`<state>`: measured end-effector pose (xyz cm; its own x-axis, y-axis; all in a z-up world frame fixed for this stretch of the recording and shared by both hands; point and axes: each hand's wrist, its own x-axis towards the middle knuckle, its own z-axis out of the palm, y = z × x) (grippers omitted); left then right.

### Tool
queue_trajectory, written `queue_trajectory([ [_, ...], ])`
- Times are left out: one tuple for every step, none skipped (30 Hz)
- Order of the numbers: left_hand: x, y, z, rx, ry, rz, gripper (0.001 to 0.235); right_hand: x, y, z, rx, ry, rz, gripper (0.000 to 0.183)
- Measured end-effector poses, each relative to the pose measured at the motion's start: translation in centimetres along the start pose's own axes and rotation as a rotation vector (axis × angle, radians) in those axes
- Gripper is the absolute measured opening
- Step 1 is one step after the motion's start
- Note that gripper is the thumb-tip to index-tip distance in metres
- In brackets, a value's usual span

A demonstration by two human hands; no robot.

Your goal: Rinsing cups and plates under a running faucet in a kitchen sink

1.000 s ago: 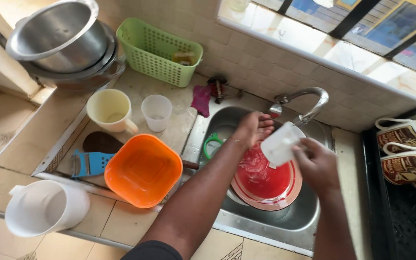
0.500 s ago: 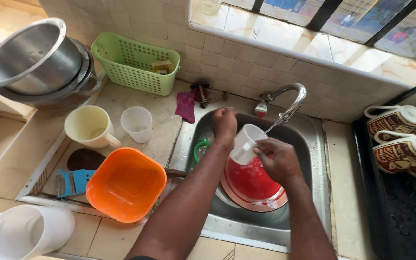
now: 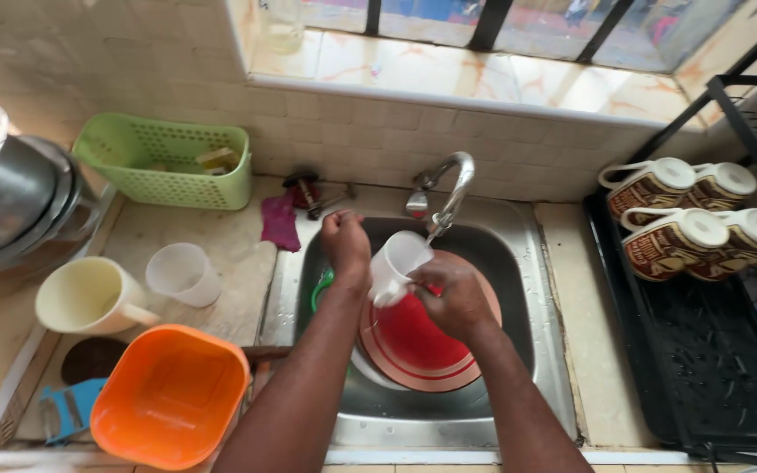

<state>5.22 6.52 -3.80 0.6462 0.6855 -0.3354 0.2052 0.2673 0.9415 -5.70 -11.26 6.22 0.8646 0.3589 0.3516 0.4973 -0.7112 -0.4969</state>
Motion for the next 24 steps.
queue_trajectory([
  [-0.7,0.8,-0.2,-0.008,0.011,-0.018,0.022,-0.1,0.0,-0.1,0.035,0.000,0.014,0.009],
  [-1.3,1.6,-0.8,-0.012,0.028,-0.032,0.019,-0.1,-0.1,0.1,0.076,0.000,0.025,0.008],
  [-1.2,1.5,-1.0,-0.008,0.025,-0.026,0.019,-0.1,-0.1,0.3,0.080,0.007,0.027,0.008],
  [-1.2,1.4,-0.9,-0.005,0.023,-0.024,0.020,0.1,0.0,0.4,-0.013,0.027,0.010,0.009],
  [-1.1,1.4,-0.9,-0.002,0.021,-0.021,0.021,0.3,0.1,0.4,-0.106,0.046,-0.007,0.010],
  [-1.4,1.7,-0.9,-0.006,0.018,-0.016,0.021,0.4,-0.1,0.3,-0.108,0.053,-0.010,0.010],
  [-1.7,1.9,-0.9,-0.039,-0.004,-0.018,0.020,0.4,-0.4,0.3,0.028,0.003,0.062,0.010],
  [-2.1,2.0,-1.3,-0.063,-0.026,-0.023,0.019,0.1,-0.8,0.5,0.170,-0.049,0.141,0.012],
  [-2.2,2.3,-1.2,-0.059,-0.030,-0.020,0.019,0.4,-0.8,0.2,0.172,-0.044,0.144,0.012],
  [-2.5,2.5,-1.3,-0.070,-0.034,-0.014,0.018,0.5,-0.8,-0.1,0.124,-0.026,0.158,0.012],
  [-2.7,2.7,-1.5,-0.081,-0.038,-0.009,0.017,0.6,-0.9,-0.3,0.077,-0.007,0.173,0.013],
  [-3.0,2.9,-1.5,-0.087,-0.035,-0.009,0.017,0.6,-1.1,-0.5,0.074,-0.010,0.167,0.013],
  [-3.4,3.1,-1.6,-0.091,-0.045,-0.014,0.018,0.6,-1.3,-0.7,0.153,-0.028,0.177,0.013],
  [-3.5,3.6,-1.7,-0.092,-0.059,-0.012,0.018,0.7,-1.7,-0.7,0.235,-0.040,0.187,0.013],
  [-3.4,3.7,-1.5,-0.093,-0.058,-0.007,0.018,0.9,-0.8,-0.7,0.237,-0.037,0.184,0.013],
  [-3.4,3.5,-1.5,-0.123,-0.064,-0.010,0.019,0.9,0.0,-0.5,0.173,0.006,0.183,0.014],
  [-3.4,3.4,-1.6,-0.153,-0.071,-0.014,0.019,0.8,0.7,-0.2,0.110,0.049,0.183,0.016],
  [-3.3,3.2,-1.5,-0.154,-0.071,-0.015,0.019,0.8,0.1,-0.4,0.109,0.049,0.183,0.016],
  [-3.2,3.1,-1.5,-0.169,-0.076,-0.028,0.019,0.9,-0.6,-0.5,0.172,0.030,0.163,0.015],
  [-3.1,3.0,-1.4,-0.185,-0.082,-0.037,0.019,1.2,-1.2,-0.7,0.235,0.015,0.141,0.015],
  [-3.3,3.4,-1.3,-0.188,-0.083,-0.034,0.019,1.2,-0.9,-0.6,0.234,0.018,0.138,0.015],
  [-3.4,3.7,-1.5,-0.160,-0.093,-0.031,0.018,1.1,-0.7,-0.3,0.231,0.003,0.143,0.015],
  [-3.6,4.0,-1.8,-0.132,-0.103,-0.029,0.018,1.0,-0.6,0.1,0.227,-0.012,0.149,0.015],
  [-3.6,4.1,-2.0,-0.132,-0.100,-0.029,0.018,1.0,-0.7,0.1,0.229,-0.014,0.147,0.015],
])
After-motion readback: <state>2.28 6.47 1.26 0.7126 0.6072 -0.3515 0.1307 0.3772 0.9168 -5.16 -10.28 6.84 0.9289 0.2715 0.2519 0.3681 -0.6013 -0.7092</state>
